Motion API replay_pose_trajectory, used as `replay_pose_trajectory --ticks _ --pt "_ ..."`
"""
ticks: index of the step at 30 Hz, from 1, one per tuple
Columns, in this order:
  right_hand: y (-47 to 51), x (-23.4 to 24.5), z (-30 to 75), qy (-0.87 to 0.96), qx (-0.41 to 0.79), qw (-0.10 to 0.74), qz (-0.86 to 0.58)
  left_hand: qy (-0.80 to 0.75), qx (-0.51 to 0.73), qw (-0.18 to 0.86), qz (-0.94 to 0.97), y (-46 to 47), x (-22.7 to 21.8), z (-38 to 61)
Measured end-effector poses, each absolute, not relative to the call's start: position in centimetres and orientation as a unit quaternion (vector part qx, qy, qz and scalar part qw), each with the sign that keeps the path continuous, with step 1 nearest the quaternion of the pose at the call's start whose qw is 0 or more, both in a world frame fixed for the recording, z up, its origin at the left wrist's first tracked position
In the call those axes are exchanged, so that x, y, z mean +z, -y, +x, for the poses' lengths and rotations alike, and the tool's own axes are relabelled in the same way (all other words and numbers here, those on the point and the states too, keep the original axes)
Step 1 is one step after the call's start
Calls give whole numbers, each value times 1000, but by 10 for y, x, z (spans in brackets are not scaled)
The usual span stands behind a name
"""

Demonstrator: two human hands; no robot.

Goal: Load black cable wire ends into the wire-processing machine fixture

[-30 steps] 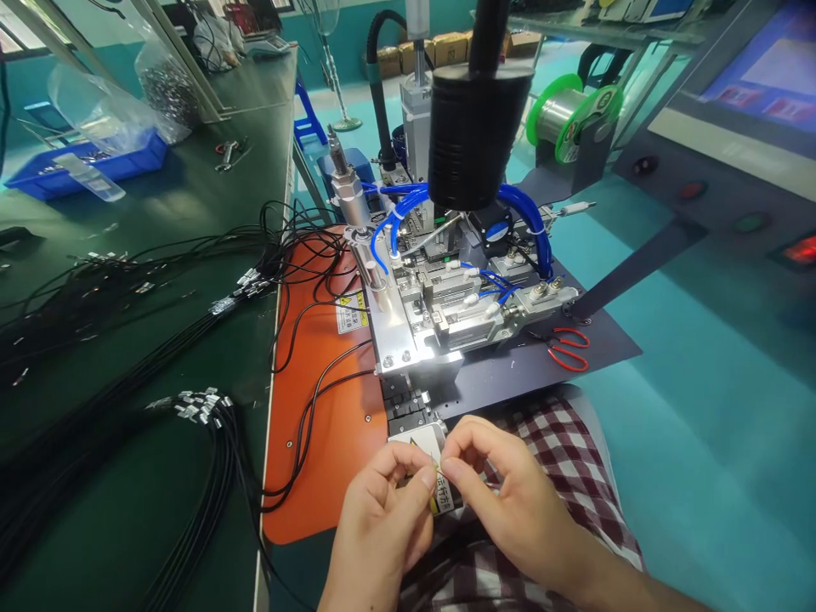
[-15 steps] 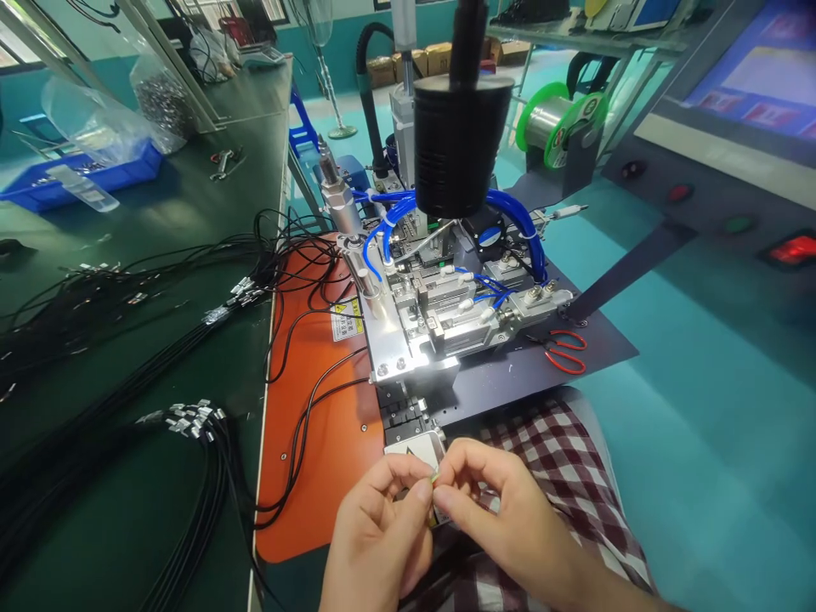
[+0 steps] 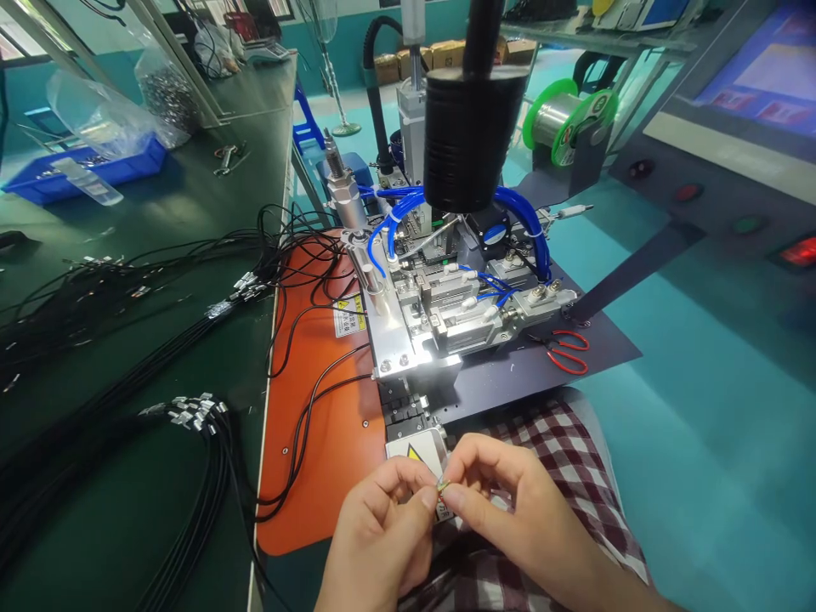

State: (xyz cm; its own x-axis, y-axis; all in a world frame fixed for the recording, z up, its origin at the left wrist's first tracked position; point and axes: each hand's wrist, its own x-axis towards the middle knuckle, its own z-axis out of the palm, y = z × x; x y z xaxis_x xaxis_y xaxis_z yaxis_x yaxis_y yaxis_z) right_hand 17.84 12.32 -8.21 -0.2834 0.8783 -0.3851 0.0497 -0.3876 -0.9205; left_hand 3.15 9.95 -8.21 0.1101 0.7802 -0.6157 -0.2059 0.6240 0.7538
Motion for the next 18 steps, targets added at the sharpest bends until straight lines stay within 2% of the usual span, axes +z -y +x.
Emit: replay_pose_trajectory --ticks 8,18 --pt "-122 -87 175 425 695 314 -488 -561 369 700 243 -98 -83 33" --pt "-116 -94 172 424 684 357 -474 -543 367 717 236 -102 -81 35"
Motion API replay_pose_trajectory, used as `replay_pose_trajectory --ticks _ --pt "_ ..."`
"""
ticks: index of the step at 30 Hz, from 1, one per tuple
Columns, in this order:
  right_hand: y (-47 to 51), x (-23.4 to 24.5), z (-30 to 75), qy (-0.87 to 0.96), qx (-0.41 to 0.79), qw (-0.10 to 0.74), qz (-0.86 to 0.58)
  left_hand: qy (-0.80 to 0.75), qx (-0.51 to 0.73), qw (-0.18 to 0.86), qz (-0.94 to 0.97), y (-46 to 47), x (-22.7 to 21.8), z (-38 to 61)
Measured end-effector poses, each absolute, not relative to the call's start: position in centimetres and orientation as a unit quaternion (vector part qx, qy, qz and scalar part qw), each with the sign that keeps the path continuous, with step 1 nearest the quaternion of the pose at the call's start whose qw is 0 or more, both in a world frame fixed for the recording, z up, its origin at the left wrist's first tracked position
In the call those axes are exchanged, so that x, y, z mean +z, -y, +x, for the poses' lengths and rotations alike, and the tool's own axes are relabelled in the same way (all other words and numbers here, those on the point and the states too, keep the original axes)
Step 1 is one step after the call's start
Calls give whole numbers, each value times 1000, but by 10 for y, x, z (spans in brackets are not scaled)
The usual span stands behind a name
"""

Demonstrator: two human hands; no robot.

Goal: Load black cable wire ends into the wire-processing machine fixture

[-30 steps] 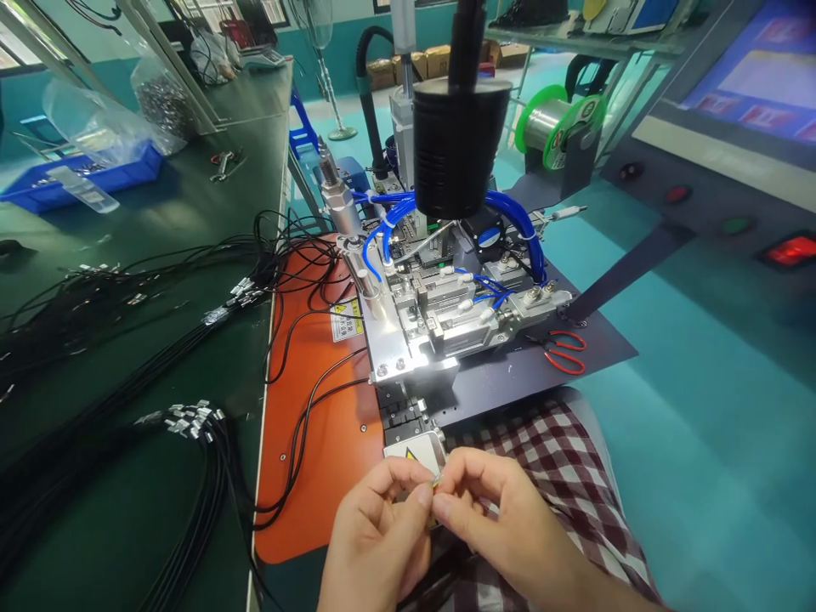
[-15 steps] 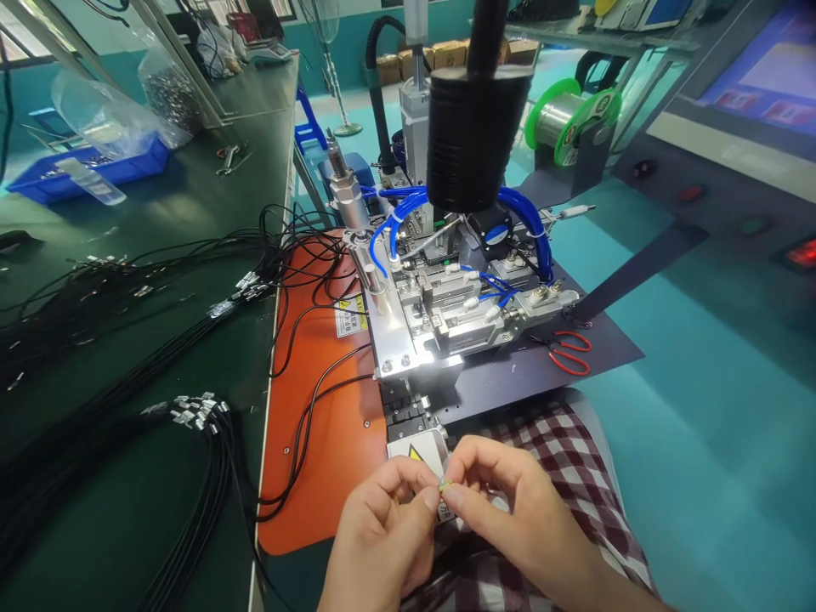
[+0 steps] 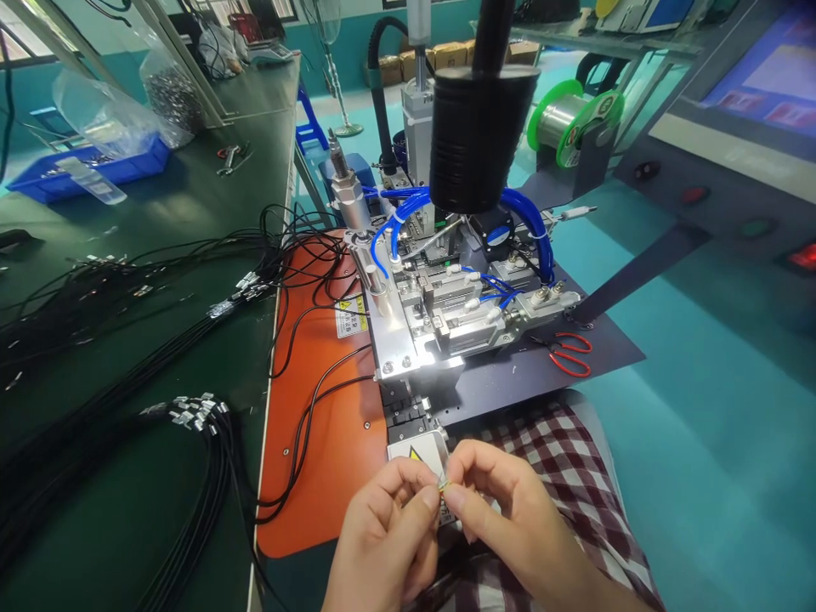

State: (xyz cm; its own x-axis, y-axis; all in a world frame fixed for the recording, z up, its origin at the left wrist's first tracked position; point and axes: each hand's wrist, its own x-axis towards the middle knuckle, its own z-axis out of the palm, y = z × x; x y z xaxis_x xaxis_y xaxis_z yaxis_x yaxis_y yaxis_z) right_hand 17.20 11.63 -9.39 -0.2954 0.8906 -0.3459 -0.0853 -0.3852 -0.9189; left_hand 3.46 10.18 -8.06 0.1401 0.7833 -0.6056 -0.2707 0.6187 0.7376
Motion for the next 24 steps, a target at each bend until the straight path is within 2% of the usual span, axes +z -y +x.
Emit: replay_pose_trajectory --ticks 6,24 --pt "-118 -90 171 405 683 375 -479 -547 363 716 238 -100 -80 35" --pt "-118 -92 173 394 699 354 -481 -563 367 697 250 -98 -81 36"
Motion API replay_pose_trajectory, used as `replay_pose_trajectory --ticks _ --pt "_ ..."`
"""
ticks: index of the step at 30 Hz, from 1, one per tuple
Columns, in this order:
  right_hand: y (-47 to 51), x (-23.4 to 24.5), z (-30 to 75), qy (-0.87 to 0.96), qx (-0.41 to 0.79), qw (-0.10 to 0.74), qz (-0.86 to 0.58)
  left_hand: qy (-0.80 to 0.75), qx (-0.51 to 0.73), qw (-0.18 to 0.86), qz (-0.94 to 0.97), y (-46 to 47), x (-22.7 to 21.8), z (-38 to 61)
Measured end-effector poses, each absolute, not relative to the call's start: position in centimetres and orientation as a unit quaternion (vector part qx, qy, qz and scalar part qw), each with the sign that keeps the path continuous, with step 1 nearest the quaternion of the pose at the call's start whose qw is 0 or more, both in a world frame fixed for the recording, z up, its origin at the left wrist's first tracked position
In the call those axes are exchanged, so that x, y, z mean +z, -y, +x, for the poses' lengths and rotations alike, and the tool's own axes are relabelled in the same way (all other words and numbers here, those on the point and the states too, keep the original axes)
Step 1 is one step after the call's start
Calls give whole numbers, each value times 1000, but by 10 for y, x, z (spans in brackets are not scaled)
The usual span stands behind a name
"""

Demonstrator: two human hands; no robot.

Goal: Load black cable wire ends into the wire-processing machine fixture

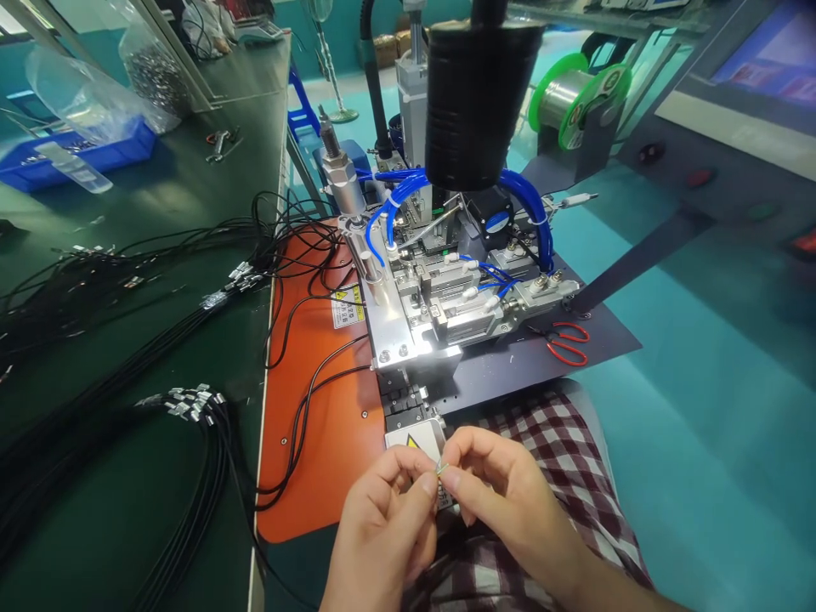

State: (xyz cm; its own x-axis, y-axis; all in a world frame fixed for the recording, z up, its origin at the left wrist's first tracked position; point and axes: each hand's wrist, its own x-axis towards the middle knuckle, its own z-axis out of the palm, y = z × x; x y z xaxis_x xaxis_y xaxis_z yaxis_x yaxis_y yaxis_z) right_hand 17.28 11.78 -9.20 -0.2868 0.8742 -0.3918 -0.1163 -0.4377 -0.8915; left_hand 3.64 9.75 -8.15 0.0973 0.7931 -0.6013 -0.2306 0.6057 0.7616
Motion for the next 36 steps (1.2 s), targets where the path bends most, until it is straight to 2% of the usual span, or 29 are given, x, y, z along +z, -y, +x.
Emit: replay_pose_trajectory --ticks 7,13,18,21,27,33,36 --pt "-115 -97 171 402 707 351 -465 -562 374 694 252 -96 -85 37" --pt "-108 -97 174 553 560 397 -471 -573 370 679 272 -94 -86 36" --pt "-111 -100 176 425 678 360 -479 -573 352 689 269 -97 -86 36" --pt "-115 -103 179 414 691 359 -471 -583 348 685 266 -98 -83 36" --pt "-121 -97 181 486 627 345 -502 -581 354 684 263 -99 -83 36" --pt "-118 -97 178 618 490 366 -494 -576 364 680 271 -97 -85 37" --pt "-117 -95 178 603 515 370 -484 -583 396 645 296 -91 -84 40"
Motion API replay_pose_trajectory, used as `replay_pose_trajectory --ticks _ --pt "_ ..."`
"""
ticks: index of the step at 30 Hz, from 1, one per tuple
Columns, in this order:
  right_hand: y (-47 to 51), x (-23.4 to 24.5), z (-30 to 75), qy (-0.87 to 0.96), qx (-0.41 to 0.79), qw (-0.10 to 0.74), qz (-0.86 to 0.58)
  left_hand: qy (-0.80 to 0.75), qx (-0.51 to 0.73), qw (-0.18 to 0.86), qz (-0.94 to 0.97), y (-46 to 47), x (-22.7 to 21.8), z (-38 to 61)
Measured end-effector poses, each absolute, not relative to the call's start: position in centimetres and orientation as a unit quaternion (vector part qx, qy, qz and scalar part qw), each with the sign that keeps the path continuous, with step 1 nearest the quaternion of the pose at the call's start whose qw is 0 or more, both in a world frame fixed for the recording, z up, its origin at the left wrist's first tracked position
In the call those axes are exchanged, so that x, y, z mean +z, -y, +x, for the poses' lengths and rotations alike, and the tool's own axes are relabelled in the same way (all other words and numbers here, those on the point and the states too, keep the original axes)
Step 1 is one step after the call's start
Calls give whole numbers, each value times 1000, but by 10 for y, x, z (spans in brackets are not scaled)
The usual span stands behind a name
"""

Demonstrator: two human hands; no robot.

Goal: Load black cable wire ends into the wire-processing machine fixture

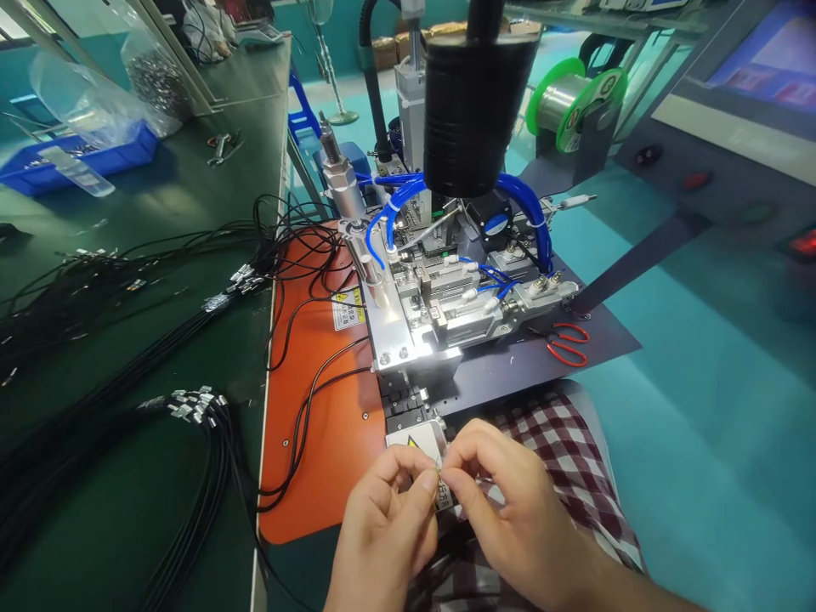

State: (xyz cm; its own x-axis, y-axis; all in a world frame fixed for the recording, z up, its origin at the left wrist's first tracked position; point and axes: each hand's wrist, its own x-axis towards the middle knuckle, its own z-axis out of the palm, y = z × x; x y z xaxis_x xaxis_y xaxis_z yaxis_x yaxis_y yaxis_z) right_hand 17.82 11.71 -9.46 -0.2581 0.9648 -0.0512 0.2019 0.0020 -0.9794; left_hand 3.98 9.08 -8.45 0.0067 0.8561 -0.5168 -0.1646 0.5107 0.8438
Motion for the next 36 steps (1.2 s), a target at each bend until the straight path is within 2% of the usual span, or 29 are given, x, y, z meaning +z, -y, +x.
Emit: replay_pose_trajectory --ticks 4,6,11,13,15,19,21,27,36 --pt "-119 -95 177 466 690 327 -448 -592 449 570 350 -85 -86 44" --pt "-120 -97 176 427 731 317 -427 -596 443 557 372 -88 -85 44" --pt "-136 -99 181 431 704 328 -460 -583 339 648 355 -103 -75 33" --pt "-149 -99 184 439 678 339 -483 -589 299 642 389 -111 -72 23" --pt "-164 -101 186 446 667 343 -489 -601 288 569 482 -120 -72 12" --pt "-184 -113 182 441 686 335 -473 -581 287 321 691 -139 -82 -8" --pt "-187 -121 178 430 694 338 -469 -552 266 242 752 -146 -88 -16" --pt "-188 -137 172 419 702 331 -471 -482 182 139 846 -152 -100 -29" --pt "-190 -135 171 427 693 316 -487 -479 166 79 858 -149 -111 -31"
